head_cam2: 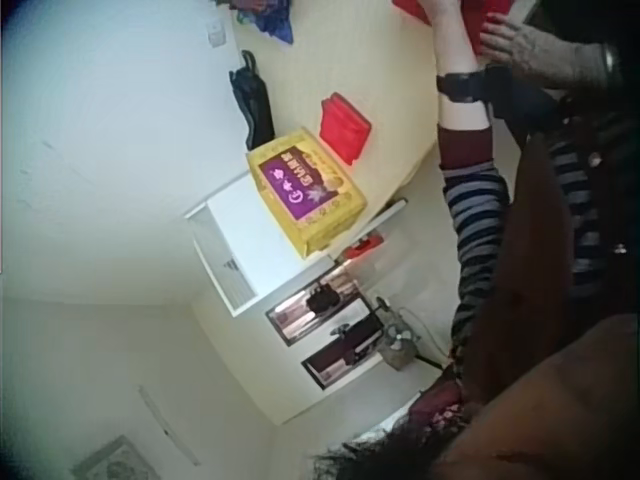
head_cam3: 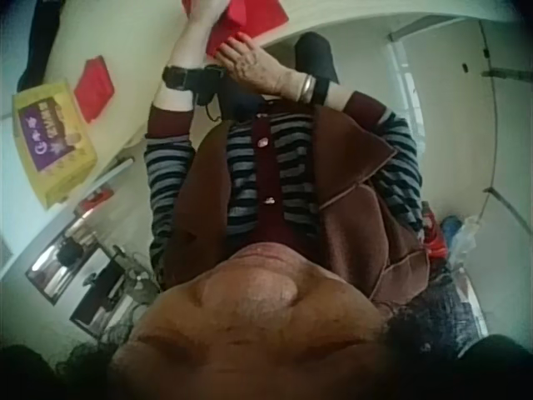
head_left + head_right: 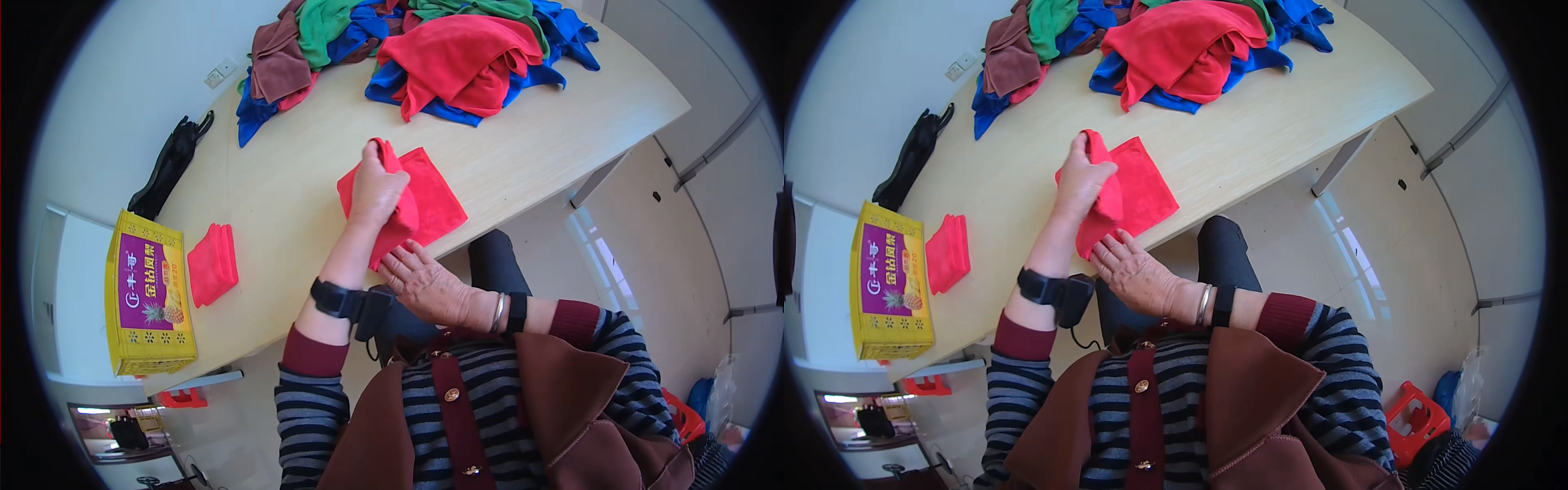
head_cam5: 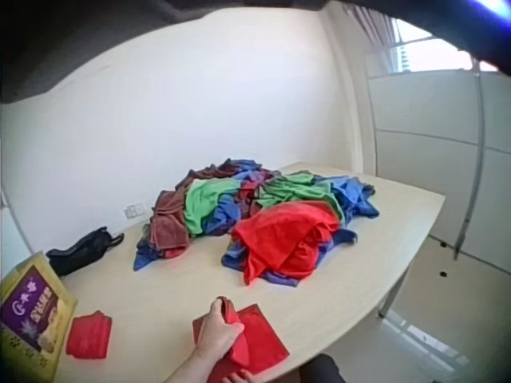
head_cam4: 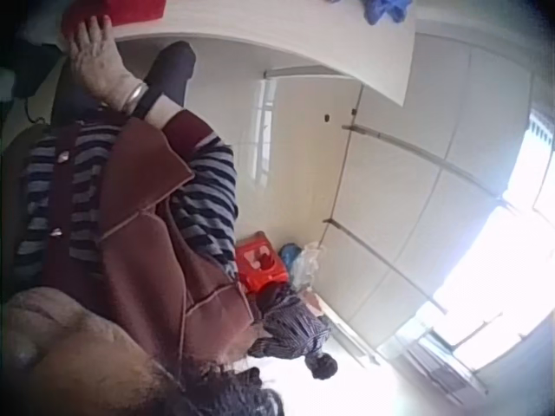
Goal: Folding various pieces of colored fabric and stacking them on a table.
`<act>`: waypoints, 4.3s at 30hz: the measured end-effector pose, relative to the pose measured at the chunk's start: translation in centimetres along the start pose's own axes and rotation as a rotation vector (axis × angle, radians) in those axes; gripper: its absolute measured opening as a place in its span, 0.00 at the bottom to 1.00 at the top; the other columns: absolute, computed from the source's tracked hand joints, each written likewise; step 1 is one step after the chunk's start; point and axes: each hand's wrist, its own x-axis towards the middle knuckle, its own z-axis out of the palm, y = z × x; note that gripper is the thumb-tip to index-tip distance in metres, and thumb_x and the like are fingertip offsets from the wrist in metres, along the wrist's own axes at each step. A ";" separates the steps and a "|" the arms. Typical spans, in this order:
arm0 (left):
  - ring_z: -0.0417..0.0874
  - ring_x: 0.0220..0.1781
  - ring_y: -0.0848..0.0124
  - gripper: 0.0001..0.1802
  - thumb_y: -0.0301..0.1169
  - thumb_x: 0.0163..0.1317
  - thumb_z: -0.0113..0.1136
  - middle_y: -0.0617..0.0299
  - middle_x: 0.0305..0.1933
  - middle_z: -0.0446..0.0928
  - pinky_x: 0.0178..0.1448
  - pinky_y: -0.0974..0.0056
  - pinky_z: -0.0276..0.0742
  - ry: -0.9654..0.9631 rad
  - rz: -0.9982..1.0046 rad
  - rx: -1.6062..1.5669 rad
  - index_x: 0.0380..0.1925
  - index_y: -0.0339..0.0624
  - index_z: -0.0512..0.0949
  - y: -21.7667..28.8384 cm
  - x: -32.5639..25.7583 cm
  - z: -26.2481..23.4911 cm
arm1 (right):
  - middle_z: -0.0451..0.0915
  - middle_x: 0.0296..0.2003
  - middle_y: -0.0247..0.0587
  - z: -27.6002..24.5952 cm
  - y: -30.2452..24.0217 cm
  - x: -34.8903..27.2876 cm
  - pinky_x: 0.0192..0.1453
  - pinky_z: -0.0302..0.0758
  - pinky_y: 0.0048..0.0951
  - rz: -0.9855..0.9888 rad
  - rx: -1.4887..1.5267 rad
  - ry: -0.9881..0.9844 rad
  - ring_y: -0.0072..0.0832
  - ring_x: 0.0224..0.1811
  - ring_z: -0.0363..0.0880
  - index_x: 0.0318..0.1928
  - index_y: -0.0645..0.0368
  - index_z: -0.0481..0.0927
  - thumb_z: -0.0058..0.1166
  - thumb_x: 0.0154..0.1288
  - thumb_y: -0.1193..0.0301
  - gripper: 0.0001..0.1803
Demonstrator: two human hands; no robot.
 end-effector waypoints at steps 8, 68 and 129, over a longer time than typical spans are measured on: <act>0.83 0.42 0.50 0.34 0.32 0.51 0.64 0.42 0.39 0.80 0.48 0.57 0.79 -0.103 0.019 0.333 0.58 0.33 0.64 2.5 -1.3 3.8 | 0.67 0.62 0.50 -0.6 0.4 -1.0 0.72 0.54 0.46 -0.010 0.001 -0.023 0.42 0.66 0.63 0.64 0.67 0.65 0.43 0.63 0.66 0.30; 0.68 0.64 0.52 0.32 0.33 0.57 0.63 0.47 0.64 0.65 0.65 0.54 0.65 0.023 0.367 0.712 0.61 0.36 0.66 -3.2 -13.8 -3.1 | 0.61 0.68 0.47 -1.3 10.2 5.7 0.74 0.49 0.47 0.380 0.006 -0.012 0.43 0.73 0.53 0.67 0.54 0.64 0.41 0.70 0.51 0.31; 0.81 0.46 0.49 0.24 0.47 0.62 0.57 0.44 0.42 0.80 0.50 0.54 0.74 0.067 -0.222 0.631 0.43 0.35 0.74 -7.2 -6.4 -7.7 | 0.74 0.54 0.48 -3.6 7.7 0.1 0.51 0.75 0.35 0.410 0.348 0.405 0.39 0.46 0.79 0.52 0.58 0.76 0.56 0.62 0.71 0.17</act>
